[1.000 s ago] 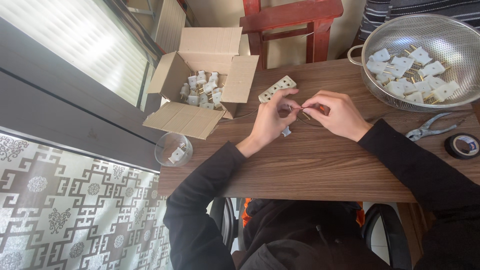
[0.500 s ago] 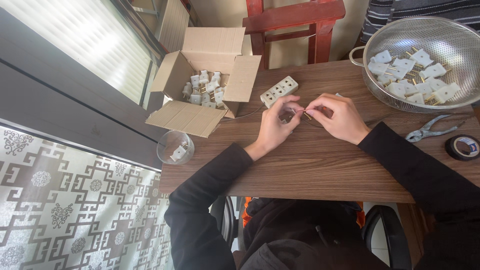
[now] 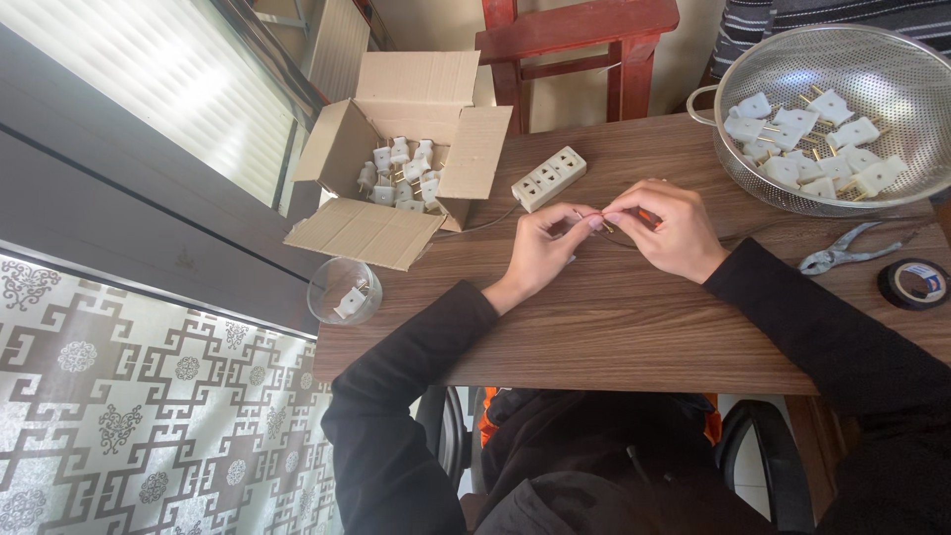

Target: The person strips insulation from wires using a wire stripper and inserts the exposed copper into terminal pins. They use a screwdriver to tighten screws on the pins, securing the electrical connection.

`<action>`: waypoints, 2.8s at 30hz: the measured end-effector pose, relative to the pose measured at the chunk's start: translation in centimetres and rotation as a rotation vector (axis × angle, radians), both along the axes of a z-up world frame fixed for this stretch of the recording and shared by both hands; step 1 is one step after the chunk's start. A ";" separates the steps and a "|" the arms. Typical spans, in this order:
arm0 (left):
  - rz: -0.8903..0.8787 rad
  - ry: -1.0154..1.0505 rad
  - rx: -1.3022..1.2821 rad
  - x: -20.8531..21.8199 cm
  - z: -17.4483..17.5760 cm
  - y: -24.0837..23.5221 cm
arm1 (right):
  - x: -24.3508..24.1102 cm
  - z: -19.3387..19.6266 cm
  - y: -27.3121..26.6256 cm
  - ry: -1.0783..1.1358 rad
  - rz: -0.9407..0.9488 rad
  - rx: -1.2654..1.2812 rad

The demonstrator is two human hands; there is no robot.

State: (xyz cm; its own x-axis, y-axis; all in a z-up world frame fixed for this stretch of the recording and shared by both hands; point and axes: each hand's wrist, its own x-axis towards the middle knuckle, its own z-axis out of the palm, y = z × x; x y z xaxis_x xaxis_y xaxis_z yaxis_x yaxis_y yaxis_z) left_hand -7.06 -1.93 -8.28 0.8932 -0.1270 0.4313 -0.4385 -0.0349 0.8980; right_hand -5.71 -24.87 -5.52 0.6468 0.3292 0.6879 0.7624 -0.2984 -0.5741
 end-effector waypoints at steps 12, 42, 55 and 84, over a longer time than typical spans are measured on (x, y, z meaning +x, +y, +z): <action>-0.027 -0.153 0.095 0.7 -0.7 0.8 | 0.4 0.0 -1.1 -0.435 -0.071 -0.290; -0.007 -0.185 0.089 0.5 0.3 0.6 | 0.0 -0.4 -0.9 0.088 -0.001 -0.009; -0.019 -0.138 0.050 0.7 -0.2 0.6 | 0.1 -0.4 -0.9 0.125 0.045 0.012; -0.016 -0.098 0.136 0.2 1.0 0.7 | -0.9 1.3 -0.9 0.270 0.081 -0.056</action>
State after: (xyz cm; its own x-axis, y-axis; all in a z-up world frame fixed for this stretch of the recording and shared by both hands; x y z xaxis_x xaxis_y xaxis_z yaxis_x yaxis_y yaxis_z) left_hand -6.86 -1.23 -7.30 0.8449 -0.2042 0.4943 -0.5256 -0.1454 0.8382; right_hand -6.58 -25.77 -4.23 0.7743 0.4195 0.4738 0.6068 -0.2797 -0.7440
